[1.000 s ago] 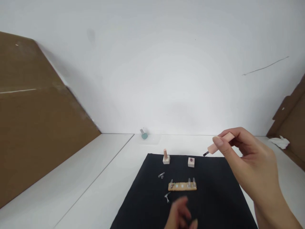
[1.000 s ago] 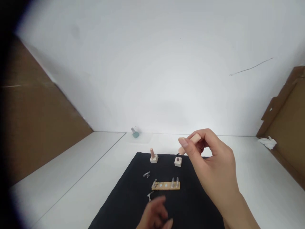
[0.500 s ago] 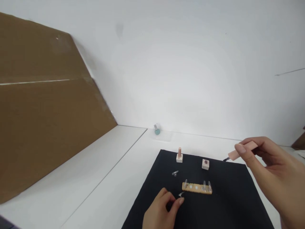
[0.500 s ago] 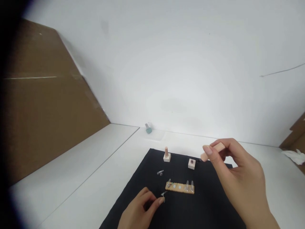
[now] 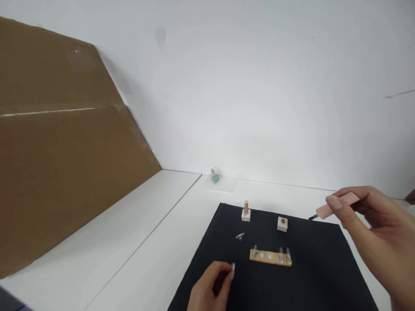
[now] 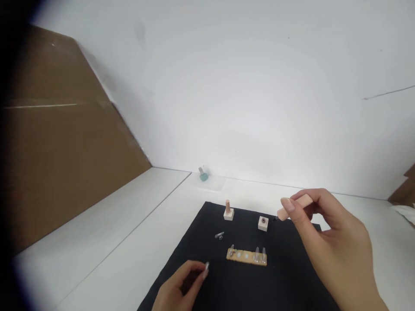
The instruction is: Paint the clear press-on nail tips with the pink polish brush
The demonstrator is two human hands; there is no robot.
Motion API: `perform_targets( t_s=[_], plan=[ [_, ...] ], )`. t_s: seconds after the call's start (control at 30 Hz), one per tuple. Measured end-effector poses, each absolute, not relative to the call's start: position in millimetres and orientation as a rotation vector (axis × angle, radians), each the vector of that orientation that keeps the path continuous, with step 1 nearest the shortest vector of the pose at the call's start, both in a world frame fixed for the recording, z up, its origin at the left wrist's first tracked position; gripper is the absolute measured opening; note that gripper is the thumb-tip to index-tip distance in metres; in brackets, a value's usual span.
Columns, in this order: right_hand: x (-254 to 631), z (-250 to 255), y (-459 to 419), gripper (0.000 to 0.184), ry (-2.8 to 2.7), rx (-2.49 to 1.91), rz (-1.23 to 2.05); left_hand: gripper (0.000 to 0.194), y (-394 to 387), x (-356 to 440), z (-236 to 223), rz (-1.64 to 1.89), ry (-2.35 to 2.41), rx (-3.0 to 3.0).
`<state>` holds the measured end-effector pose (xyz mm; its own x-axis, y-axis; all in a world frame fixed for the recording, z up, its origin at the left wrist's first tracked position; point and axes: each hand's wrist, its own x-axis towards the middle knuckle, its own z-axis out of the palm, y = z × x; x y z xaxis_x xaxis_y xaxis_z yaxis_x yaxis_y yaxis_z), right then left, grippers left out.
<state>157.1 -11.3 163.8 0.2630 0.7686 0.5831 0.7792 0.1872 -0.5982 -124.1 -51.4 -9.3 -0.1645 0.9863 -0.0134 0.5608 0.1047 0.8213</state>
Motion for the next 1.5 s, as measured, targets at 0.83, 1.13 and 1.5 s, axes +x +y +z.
perform_targets(
  t_s=[0.83,1.13,1.5],
  plan=[
    [157.2,164.4,-10.8,0.038,-1.474,-1.576,0.032,0.042,-20.2,-125.4,3.7,1.096,1.634,1.184],
    [152.2,165.7,-12.1,0.033,-1.437,-1.573,0.09,0.024,-18.1,-129.8,3.8,1.03,1.568,1.093],
    [148.5,167.0,-12.9,0.03,-1.436,-1.563,0.115,0.015,-22.0,-119.8,2.7,0.967,1.48,1.347]
  ],
)
